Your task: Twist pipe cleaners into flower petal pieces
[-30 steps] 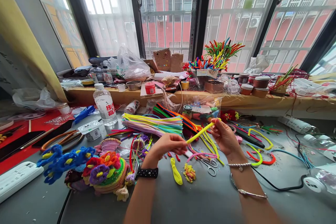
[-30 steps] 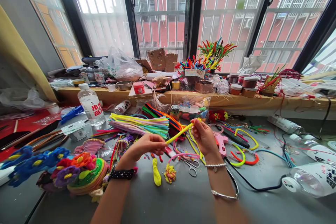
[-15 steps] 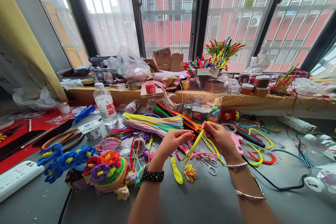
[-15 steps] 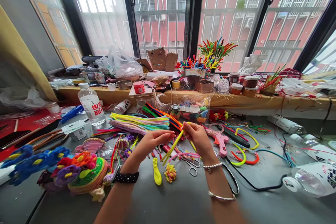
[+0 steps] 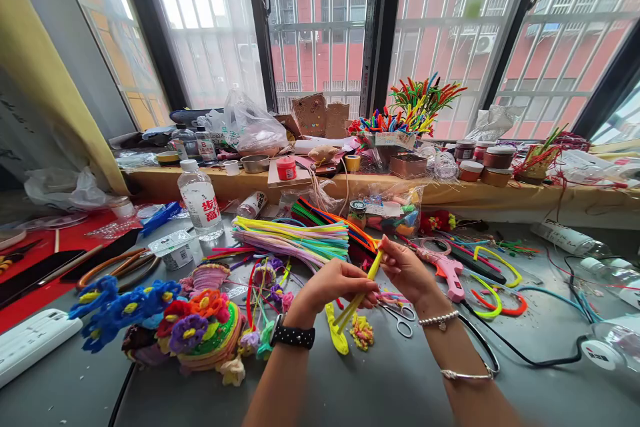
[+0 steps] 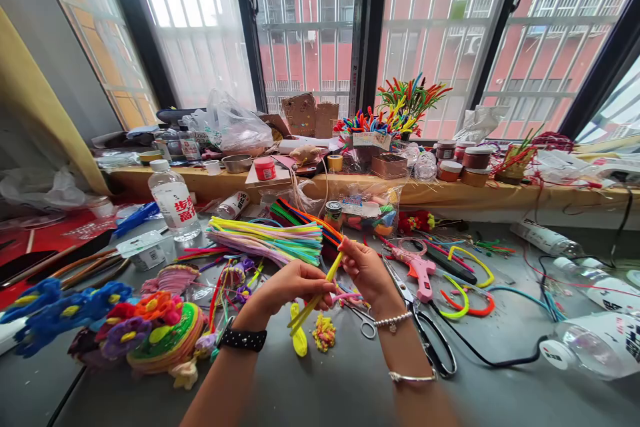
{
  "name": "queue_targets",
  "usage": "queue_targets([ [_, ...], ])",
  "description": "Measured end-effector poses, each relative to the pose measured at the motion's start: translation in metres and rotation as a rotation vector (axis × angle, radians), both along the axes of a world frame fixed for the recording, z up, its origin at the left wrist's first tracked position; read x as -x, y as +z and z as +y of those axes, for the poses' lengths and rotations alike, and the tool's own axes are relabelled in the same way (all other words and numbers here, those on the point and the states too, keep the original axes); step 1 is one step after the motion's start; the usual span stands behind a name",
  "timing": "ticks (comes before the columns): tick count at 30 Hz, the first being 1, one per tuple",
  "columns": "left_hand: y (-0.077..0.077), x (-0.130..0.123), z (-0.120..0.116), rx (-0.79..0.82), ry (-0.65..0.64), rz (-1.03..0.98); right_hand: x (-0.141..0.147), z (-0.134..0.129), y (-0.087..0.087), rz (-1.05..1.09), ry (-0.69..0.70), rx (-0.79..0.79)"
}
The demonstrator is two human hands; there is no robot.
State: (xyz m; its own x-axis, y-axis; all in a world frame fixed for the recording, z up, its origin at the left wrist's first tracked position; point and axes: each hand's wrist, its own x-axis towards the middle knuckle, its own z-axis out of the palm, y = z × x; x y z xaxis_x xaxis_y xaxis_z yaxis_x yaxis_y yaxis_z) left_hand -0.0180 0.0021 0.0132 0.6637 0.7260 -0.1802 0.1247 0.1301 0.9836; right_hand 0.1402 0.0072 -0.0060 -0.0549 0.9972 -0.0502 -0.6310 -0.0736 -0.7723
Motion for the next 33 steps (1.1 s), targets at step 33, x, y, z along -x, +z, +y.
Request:
queue_targets([
  [33, -0.016, -0.004, 0.017, 0.0, 0.326, -0.073, 0.011, 0.002, -0.001, -0.019, -0.184, -0.05],
])
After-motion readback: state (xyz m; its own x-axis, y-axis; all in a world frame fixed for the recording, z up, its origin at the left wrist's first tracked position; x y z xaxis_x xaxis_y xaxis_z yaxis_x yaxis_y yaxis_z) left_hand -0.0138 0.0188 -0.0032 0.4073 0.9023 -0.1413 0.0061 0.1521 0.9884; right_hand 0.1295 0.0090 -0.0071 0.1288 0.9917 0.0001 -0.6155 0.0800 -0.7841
